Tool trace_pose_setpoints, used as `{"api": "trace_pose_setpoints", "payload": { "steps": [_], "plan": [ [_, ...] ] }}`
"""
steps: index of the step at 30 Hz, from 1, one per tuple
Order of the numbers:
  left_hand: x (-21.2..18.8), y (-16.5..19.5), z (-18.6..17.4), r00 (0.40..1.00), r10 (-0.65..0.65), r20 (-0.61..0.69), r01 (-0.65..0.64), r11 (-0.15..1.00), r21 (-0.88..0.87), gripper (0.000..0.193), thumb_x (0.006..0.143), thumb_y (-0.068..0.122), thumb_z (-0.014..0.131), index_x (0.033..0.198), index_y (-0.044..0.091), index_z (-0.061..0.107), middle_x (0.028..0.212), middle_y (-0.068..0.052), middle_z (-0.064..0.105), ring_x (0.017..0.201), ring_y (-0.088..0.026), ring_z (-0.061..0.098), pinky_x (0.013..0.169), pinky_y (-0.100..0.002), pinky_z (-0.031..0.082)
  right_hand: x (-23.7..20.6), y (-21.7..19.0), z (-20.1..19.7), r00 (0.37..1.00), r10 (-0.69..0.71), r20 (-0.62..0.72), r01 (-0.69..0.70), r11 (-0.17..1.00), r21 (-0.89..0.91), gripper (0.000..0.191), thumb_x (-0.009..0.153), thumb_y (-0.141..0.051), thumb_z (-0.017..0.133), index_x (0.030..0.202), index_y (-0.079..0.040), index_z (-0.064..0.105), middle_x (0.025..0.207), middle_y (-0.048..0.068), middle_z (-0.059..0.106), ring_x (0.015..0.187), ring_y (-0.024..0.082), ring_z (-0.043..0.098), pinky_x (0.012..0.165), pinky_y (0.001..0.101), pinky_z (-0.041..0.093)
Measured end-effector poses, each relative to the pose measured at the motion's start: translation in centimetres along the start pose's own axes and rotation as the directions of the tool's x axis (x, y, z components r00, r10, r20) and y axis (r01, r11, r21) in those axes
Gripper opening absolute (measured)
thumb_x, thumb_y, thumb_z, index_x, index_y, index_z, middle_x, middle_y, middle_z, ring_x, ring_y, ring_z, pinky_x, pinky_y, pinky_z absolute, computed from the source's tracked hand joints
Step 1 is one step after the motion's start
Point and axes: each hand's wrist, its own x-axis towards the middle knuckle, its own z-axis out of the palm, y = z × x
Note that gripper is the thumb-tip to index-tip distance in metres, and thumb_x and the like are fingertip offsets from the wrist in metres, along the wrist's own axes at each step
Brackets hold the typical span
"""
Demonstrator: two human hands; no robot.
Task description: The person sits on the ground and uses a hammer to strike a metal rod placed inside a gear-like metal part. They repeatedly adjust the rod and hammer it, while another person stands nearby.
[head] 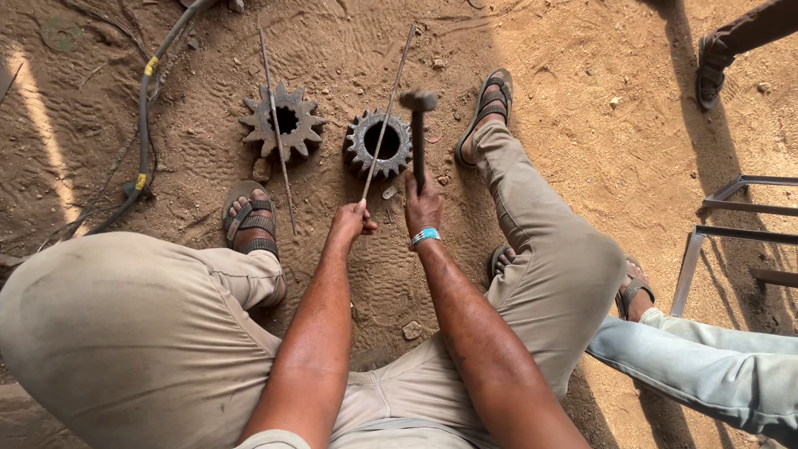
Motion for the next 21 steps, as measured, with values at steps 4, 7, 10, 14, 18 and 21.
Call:
{"api": "trace_pose_setpoints", "payload": {
  "steps": [4, 7, 10, 14, 18, 21],
  "plan": [
    [0.2, -0.5, 0.1, 1.000, -0.019, 0.006, 0.018, 0.999, 0.048, 0.039, 0.109, 0.037, 0.046, 0.100, 0.005, 0.065, 0.085, -0.009, 0.072, 0.070, -0.015, 0.070, 0.075, -0.033, 0.060, -0.3, 0.7, 0.2, 0.947, 0.236, 0.218, -0.211, 0.968, -0.132, 0.043, 0.098, -0.055, 0.060, 0.096, -0.012, 0.068, 0.064, -0.006, 0.055, 0.047, 0.006, 0.048, 0.039, 0.0277, 0.040],
    [0.3, -1.0, 0.2, 1.000, -0.002, 0.000, 0.002, 0.998, 0.061, 0.037, 0.109, 0.035, 0.048, 0.099, 0.003, 0.065, 0.085, -0.009, 0.073, 0.069, -0.014, 0.070, 0.071, -0.033, 0.062, 0.5, 0.4, -0.4, 0.949, 0.301, 0.099, -0.305, 0.952, 0.036, 0.052, 0.102, -0.057, 0.058, 0.092, -0.006, 0.067, 0.062, -0.004, 0.053, 0.046, 0.008, 0.045, 0.037, 0.0290, 0.037],
    [-0.1, -1.4, 0.4, 0.997, 0.066, -0.036, -0.063, 0.996, 0.066, 0.034, 0.108, 0.034, 0.047, 0.101, 0.005, 0.063, 0.085, -0.009, 0.072, 0.068, -0.014, 0.071, 0.069, -0.032, 0.063, 1.1, -0.3, -1.0, 0.979, 0.203, 0.006, -0.202, 0.970, 0.132, 0.042, 0.097, -0.056, 0.056, 0.100, -0.014, 0.066, 0.060, -0.005, 0.053, 0.044, 0.007, 0.048, 0.034, 0.0262, 0.039],
    [-0.3, -1.7, 0.5, 0.994, 0.089, -0.064, -0.083, 0.992, 0.090, 0.035, 0.109, 0.035, 0.047, 0.105, 0.005, 0.065, 0.086, -0.008, 0.073, 0.069, -0.013, 0.071, 0.068, -0.030, 0.061, 0.5, -0.5, -1.0, 0.973, 0.228, 0.035, -0.230, 0.970, 0.076, 0.051, 0.099, -0.058, 0.057, 0.094, -0.008, 0.069, 0.061, -0.004, 0.055, 0.046, 0.007, 0.050, 0.038, 0.0281, 0.041],
    [-0.5, -1.6, 0.5, 0.996, 0.066, -0.052, -0.060, 0.992, 0.110, 0.030, 0.109, 0.032, 0.047, 0.112, 0.008, 0.064, 0.091, -0.007, 0.073, 0.070, -0.011, 0.071, 0.067, -0.028, 0.061, -0.6, 0.5, -0.7, 0.968, 0.238, 0.076, -0.238, 0.971, -0.005, 0.052, 0.096, -0.060, 0.062, 0.094, -0.008, 0.071, 0.062, -0.003, 0.058, 0.047, 0.008, 0.050, 0.041, 0.0325, 0.042],
    [-0.6, -1.4, 0.4, 0.996, 0.067, -0.066, -0.054, 0.982, 0.179, 0.029, 0.109, 0.030, 0.046, 0.116, 0.008, 0.064, 0.094, -0.007, 0.073, 0.071, -0.010, 0.071, 0.064, -0.029, 0.056, -0.8, 1.0, -0.3, 0.949, 0.289, 0.125, -0.288, 0.957, -0.024, 0.049, 0.095, -0.059, 0.064, 0.091, -0.011, 0.071, 0.061, -0.002, 0.059, 0.046, 0.009, 0.052, 0.042, 0.0342, 0.044]
  ]
}}
